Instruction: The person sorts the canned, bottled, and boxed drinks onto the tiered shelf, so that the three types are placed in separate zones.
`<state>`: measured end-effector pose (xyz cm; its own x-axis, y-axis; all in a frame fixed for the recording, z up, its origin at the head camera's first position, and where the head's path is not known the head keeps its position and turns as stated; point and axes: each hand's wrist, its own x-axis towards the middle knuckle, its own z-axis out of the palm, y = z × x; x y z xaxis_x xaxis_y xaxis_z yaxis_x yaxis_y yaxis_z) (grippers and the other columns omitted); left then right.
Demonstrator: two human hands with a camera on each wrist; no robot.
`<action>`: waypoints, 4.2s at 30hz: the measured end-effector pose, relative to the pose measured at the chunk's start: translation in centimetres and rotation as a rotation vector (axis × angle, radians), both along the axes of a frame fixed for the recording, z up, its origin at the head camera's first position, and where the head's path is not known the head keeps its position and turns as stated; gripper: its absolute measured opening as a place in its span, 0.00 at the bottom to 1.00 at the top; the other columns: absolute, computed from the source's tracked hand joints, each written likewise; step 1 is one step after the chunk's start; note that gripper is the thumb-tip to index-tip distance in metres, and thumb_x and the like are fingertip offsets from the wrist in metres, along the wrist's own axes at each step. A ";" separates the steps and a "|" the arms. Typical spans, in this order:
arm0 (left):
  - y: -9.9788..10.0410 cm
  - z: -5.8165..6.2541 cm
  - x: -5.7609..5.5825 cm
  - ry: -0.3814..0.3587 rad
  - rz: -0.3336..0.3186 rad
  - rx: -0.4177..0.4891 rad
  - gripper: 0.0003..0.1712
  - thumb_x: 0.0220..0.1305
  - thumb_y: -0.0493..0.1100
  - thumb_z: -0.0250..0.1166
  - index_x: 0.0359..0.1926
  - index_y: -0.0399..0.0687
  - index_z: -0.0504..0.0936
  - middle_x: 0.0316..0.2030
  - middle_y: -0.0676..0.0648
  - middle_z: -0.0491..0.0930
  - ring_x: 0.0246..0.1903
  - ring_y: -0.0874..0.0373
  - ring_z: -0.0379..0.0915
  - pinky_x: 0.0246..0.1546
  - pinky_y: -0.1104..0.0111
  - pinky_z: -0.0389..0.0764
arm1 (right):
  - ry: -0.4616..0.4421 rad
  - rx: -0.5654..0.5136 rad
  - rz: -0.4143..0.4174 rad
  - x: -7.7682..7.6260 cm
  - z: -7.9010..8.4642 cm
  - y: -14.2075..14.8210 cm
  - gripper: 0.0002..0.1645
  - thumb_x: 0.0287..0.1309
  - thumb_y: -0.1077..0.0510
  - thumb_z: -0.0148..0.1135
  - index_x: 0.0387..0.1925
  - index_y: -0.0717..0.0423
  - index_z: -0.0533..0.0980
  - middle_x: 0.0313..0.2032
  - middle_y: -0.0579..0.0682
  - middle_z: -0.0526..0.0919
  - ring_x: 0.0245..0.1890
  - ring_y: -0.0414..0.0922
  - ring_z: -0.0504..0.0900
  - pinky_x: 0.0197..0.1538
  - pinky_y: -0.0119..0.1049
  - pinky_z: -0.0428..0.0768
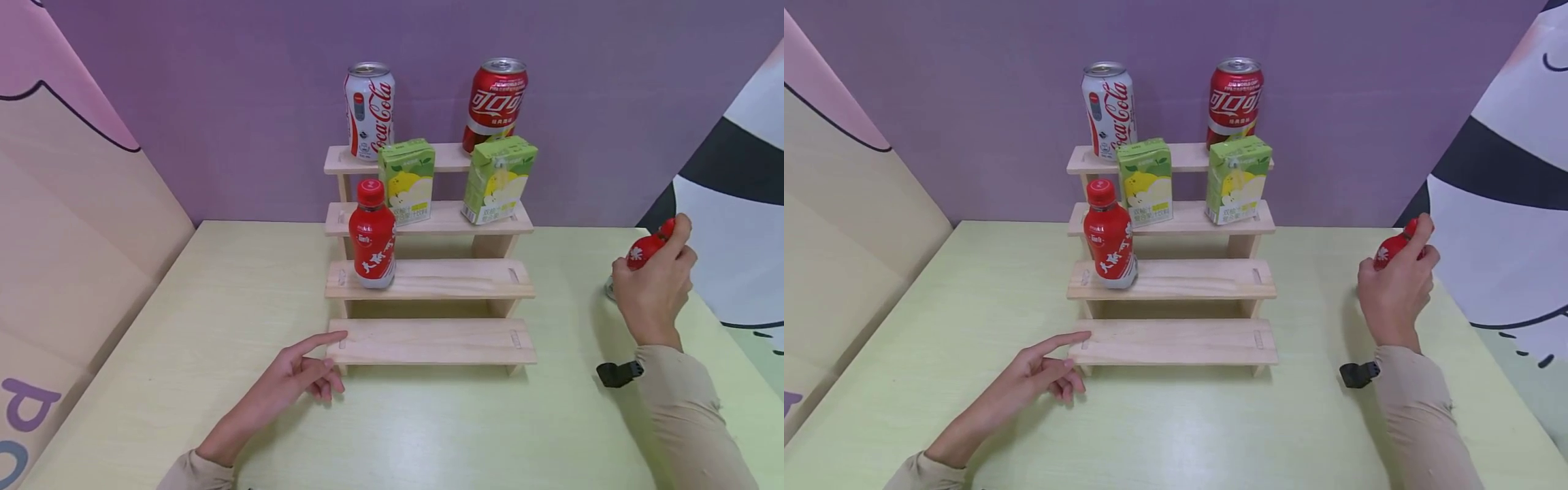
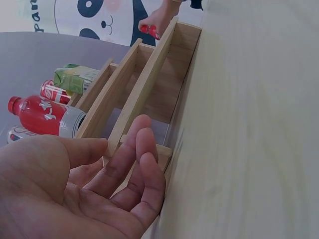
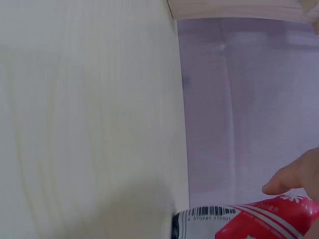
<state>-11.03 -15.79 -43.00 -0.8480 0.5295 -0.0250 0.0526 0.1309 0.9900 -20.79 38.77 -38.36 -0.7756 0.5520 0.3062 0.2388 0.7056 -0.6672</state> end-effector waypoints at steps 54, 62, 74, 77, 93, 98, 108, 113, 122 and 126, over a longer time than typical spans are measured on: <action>-0.1 -0.1 0.0 0.023 0.002 -0.005 0.26 0.77 0.42 0.54 0.73 0.51 0.65 0.35 0.35 0.85 0.28 0.51 0.79 0.34 0.63 0.84 | 0.101 0.086 0.127 -0.2 0.4 -0.6 0.60 0.61 0.62 0.65 0.76 0.28 0.36 0.73 0.63 0.59 0.71 0.64 0.60 0.60 0.67 0.68; -0.1 -0.1 0.0 0.011 0.008 -0.008 0.26 0.77 0.42 0.54 0.73 0.51 0.65 0.34 0.36 0.85 0.28 0.52 0.79 0.34 0.63 0.84 | 0.157 0.114 0.151 -0.2 1.0 -1.7 0.59 0.59 0.62 0.68 0.76 0.29 0.41 0.73 0.57 0.60 0.72 0.59 0.61 0.59 0.67 0.70; 0.0 0.0 -0.1 0.008 0.014 -0.020 0.27 0.77 0.43 0.55 0.73 0.52 0.66 0.34 0.36 0.86 0.28 0.50 0.79 0.33 0.64 0.83 | 0.263 0.165 0.195 0.3 3.2 -3.9 0.59 0.55 0.64 0.71 0.76 0.32 0.47 0.72 0.52 0.64 0.71 0.53 0.63 0.60 0.65 0.70; 0.0 -0.1 -0.1 0.005 0.015 -0.021 0.26 0.77 0.43 0.55 0.73 0.53 0.66 0.34 0.37 0.86 0.28 0.50 0.79 0.33 0.64 0.83 | 0.263 0.163 0.210 0.7 3.8 -4.6 0.59 0.55 0.64 0.71 0.76 0.31 0.47 0.72 0.52 0.64 0.71 0.52 0.63 0.60 0.65 0.71; -0.1 0.0 -0.2 0.009 0.001 -0.009 0.27 0.76 0.42 0.55 0.73 0.51 0.65 0.35 0.36 0.85 0.28 0.51 0.79 0.34 0.64 0.83 | 0.308 0.196 0.326 3.5 7.2 -8.5 0.60 0.53 0.61 0.74 0.74 0.27 0.46 0.66 0.56 0.71 0.57 0.57 0.76 0.56 0.42 0.80; 0.0 -0.1 -0.1 0.012 -0.004 -0.001 0.27 0.77 0.41 0.54 0.73 0.50 0.65 0.35 0.35 0.85 0.28 0.52 0.79 0.34 0.63 0.84 | 0.336 0.214 0.378 4.8 8.4 -10.1 0.60 0.51 0.60 0.76 0.74 0.27 0.49 0.65 0.56 0.72 0.53 0.58 0.77 0.43 0.10 0.64; -0.1 0.0 -0.2 0.013 -0.015 0.013 0.27 0.77 0.41 0.53 0.74 0.50 0.64 0.35 0.35 0.85 0.28 0.49 0.79 0.35 0.62 0.84 | 0.427 0.241 0.471 6.7 9.7 -13.1 0.62 0.46 0.65 0.78 0.76 0.34 0.54 0.64 0.57 0.73 0.51 0.62 0.79 0.44 0.07 0.62; -0.1 0.2 -0.1 0.000 -0.010 0.007 0.27 0.77 0.42 0.54 0.73 0.51 0.64 0.35 0.35 0.85 0.29 0.47 0.79 0.36 0.61 0.84 | 0.462 0.233 0.506 7.3 9.9 -14.7 0.62 0.45 0.66 0.79 0.76 0.35 0.56 0.66 0.54 0.73 0.54 0.60 0.79 0.47 0.09 0.64; -0.2 0.2 -0.3 -0.014 -0.013 0.006 0.27 0.77 0.41 0.53 0.73 0.50 0.64 0.36 0.34 0.85 0.29 0.49 0.79 0.34 0.63 0.84 | 0.473 0.219 0.587 6.6 9.8 -17.8 0.58 0.47 0.64 0.78 0.76 0.41 0.58 0.65 0.53 0.74 0.56 0.54 0.79 0.50 0.18 0.74; -0.2 0.0 -0.3 -0.018 -0.010 0.012 0.27 0.77 0.41 0.54 0.73 0.49 0.64 0.36 0.33 0.85 0.28 0.49 0.79 0.34 0.63 0.84 | 0.455 0.204 0.624 6.2 9.6 -19.1 0.57 0.49 0.62 0.78 0.76 0.42 0.57 0.64 0.54 0.74 0.56 0.52 0.78 0.48 0.46 0.84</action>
<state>-11.35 -15.95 -42.96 -0.8419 0.5385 -0.0335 0.0363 0.1185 0.9923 -14.61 19.69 -28.72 -0.6979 -0.0443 0.7148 -0.5051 0.7380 -0.4474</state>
